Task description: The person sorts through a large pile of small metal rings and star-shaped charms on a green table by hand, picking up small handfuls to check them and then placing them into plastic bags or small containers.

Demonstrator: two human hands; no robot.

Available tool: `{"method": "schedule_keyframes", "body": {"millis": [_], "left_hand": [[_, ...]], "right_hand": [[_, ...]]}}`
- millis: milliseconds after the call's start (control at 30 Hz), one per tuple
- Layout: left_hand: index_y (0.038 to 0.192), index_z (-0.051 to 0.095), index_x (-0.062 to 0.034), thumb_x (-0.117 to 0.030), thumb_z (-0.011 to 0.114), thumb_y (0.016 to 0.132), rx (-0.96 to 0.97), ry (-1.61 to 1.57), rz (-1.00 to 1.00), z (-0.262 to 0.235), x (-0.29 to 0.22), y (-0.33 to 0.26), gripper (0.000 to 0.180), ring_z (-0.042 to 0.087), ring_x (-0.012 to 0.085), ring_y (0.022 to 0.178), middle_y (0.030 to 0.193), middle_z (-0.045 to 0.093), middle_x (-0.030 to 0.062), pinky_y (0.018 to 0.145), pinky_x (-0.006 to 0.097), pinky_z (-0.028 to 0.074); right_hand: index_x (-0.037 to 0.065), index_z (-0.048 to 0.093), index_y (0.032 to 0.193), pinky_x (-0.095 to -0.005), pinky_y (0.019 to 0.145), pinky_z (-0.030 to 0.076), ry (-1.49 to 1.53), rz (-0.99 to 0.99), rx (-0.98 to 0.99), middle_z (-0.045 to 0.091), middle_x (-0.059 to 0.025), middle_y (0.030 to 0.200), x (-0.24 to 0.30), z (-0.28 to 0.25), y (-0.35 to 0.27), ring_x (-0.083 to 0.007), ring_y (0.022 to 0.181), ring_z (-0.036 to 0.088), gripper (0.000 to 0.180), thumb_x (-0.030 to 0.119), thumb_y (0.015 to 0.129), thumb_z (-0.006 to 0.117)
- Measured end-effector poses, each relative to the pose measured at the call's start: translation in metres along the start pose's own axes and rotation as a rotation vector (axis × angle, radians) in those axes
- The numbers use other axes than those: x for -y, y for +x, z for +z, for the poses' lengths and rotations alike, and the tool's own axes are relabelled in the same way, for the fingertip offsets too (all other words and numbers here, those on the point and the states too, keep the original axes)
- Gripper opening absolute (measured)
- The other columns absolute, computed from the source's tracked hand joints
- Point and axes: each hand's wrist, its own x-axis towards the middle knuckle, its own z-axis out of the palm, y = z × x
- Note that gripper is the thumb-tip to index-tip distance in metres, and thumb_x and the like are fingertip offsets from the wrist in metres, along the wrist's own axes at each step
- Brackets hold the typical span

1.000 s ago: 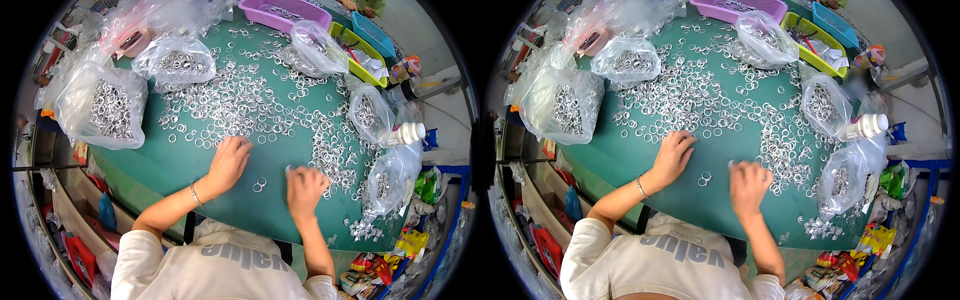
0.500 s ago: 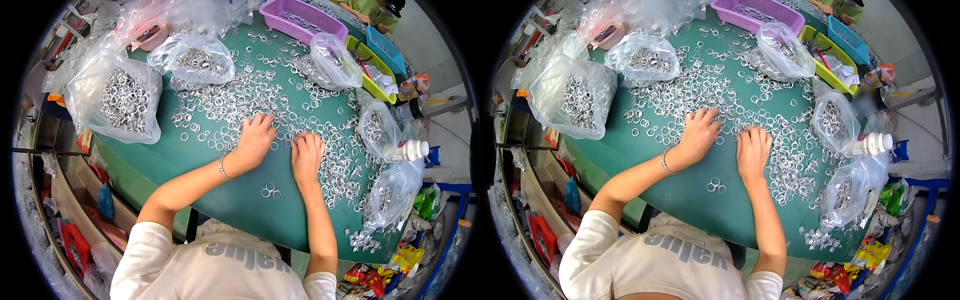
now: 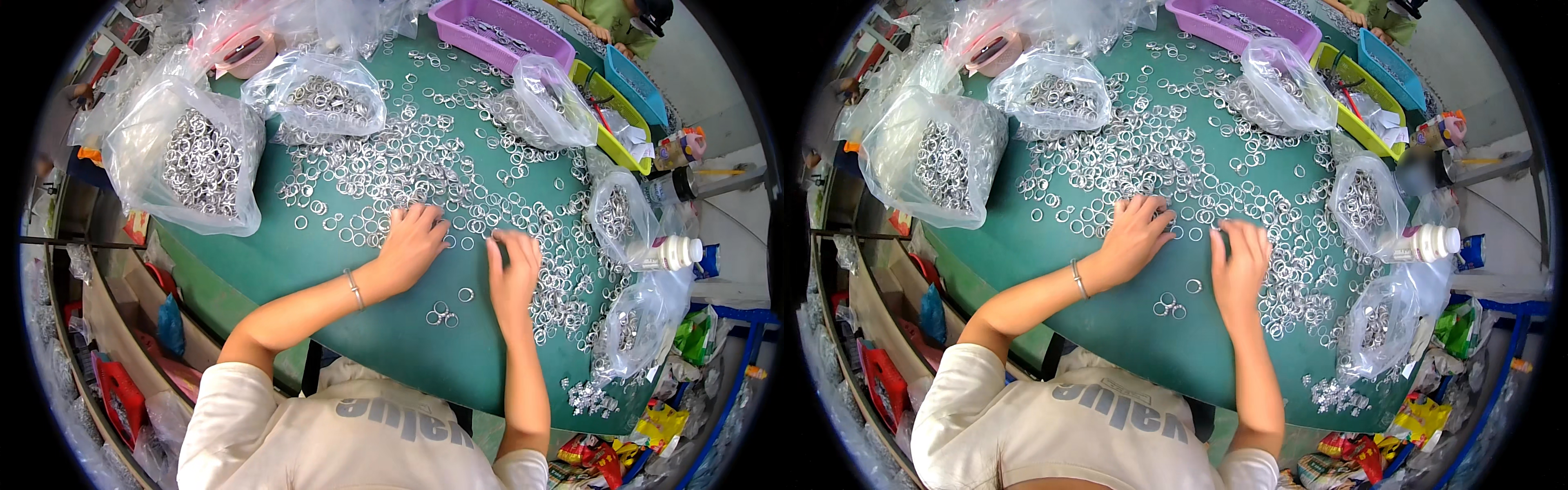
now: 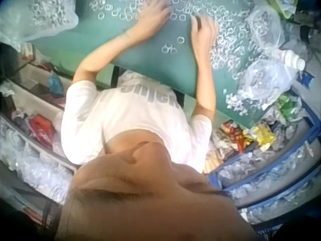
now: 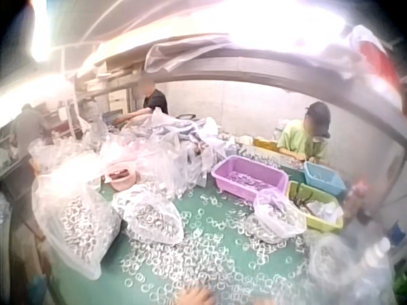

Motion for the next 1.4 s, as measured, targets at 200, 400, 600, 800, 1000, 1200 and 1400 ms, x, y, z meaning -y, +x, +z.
{"method": "schedule_keyframes", "body": {"millis": [200, 400, 600, 800, 1000, 1200, 1400], "left_hand": [[0.105, 0.063, -0.0075, -0.010, 0.070, 0.078, 0.012, -0.024, 0.021, 0.006, 0.012, 0.004, 0.028, 0.049, 0.0232, 0.098, 0.106, 0.055, 0.0054, 0.079, 0.038, 0.034], [0.111, 0.061, -0.0034, -0.005, 0.065, 0.074, 0.044, -0.025, -0.034, -0.012, 0.011, -0.016, 0.037, 0.048, 0.0259, 0.103, 0.113, 0.054, 0.0078, 0.083, 0.040, 0.034], [0.115, 0.063, -0.0151, -0.016, 0.071, 0.076, 0.038, 0.124, 0.020, -0.010, 0.014, -0.010, 0.040, 0.044, 0.0281, 0.117, 0.132, 0.047, 0.0067, 0.090, 0.046, 0.035], [0.106, 0.066, -0.0178, -0.007, 0.065, 0.077, -0.014, 0.147, -0.019, -0.017, 0.064, -0.010, 0.031, 0.044, 0.0321, 0.118, 0.133, 0.048, 0.0084, 0.092, 0.048, 0.034], [0.107, 0.064, -0.0124, -0.004, 0.065, 0.078, -0.073, 0.194, -0.092, -0.029, 0.052, -0.003, 0.030, 0.044, 0.0322, 0.118, 0.131, 0.049, 0.0112, 0.092, 0.048, 0.033], [0.115, 0.061, -0.0078, -0.005, 0.063, 0.077, 0.000, 0.129, 0.006, 0.008, 0.024, 0.029, 0.038, 0.044, 0.0307, 0.122, 0.133, 0.048, 0.0110, 0.095, 0.049, 0.034], [0.116, 0.061, -0.0070, -0.006, 0.066, 0.078, 0.065, 0.213, 0.033, -0.012, 0.022, 0.014, 0.039, 0.045, 0.0297, 0.119, 0.130, 0.050, 0.0095, 0.098, 0.050, 0.032]], "right_hand": [[0.004, 0.064, 0.084, -0.0393, 0.077, 0.037, -0.162, -0.079, 0.018, 0.059, -0.0074, 0.089, -0.007, 0.016, 0.015, -0.0261, 0.086, 0.052, 0.013, 0.013, 0.078, 0.072], [0.005, 0.063, 0.086, -0.0389, 0.073, 0.036, 0.051, -0.044, 0.440, 0.059, -0.0072, 0.087, 0.008, -0.027, -0.039, -0.0271, 0.083, 0.053, 0.015, 0.010, 0.076, 0.073], [0.003, 0.062, 0.102, -0.0386, 0.081, 0.040, -0.010, -0.070, 0.147, 0.060, -0.0105, 0.103, 0.011, 0.002, 0.003, -0.0287, 0.095, 0.055, 0.028, 0.009, 0.077, 0.072], [0.002, 0.061, 0.111, -0.0417, 0.094, 0.041, -0.064, -0.132, 0.301, 0.055, -0.0134, 0.123, -0.001, 0.010, -0.018, -0.0312, 0.117, 0.052, 0.034, 0.007, 0.079, 0.069], [0.001, 0.068, 0.094, -0.0395, 0.087, 0.044, 0.195, 0.040, 0.237, 0.065, -0.0113, 0.097, -0.012, -0.020, -0.019, -0.0301, 0.094, 0.058, 0.015, 0.002, 0.078, 0.070], [0.003, 0.066, 0.100, -0.0398, 0.086, 0.040, -0.176, -0.109, 0.085, 0.059, -0.0100, 0.108, -0.015, 0.030, 0.035, -0.0285, 0.101, 0.053, 0.023, 0.009, 0.078, 0.072], [0.003, 0.067, 0.095, -0.0391, 0.086, 0.041, 0.005, -0.050, 0.150, 0.060, -0.0085, 0.105, -0.029, 0.017, 0.018, -0.0274, 0.100, 0.054, 0.019, 0.006, 0.077, 0.071]]}}
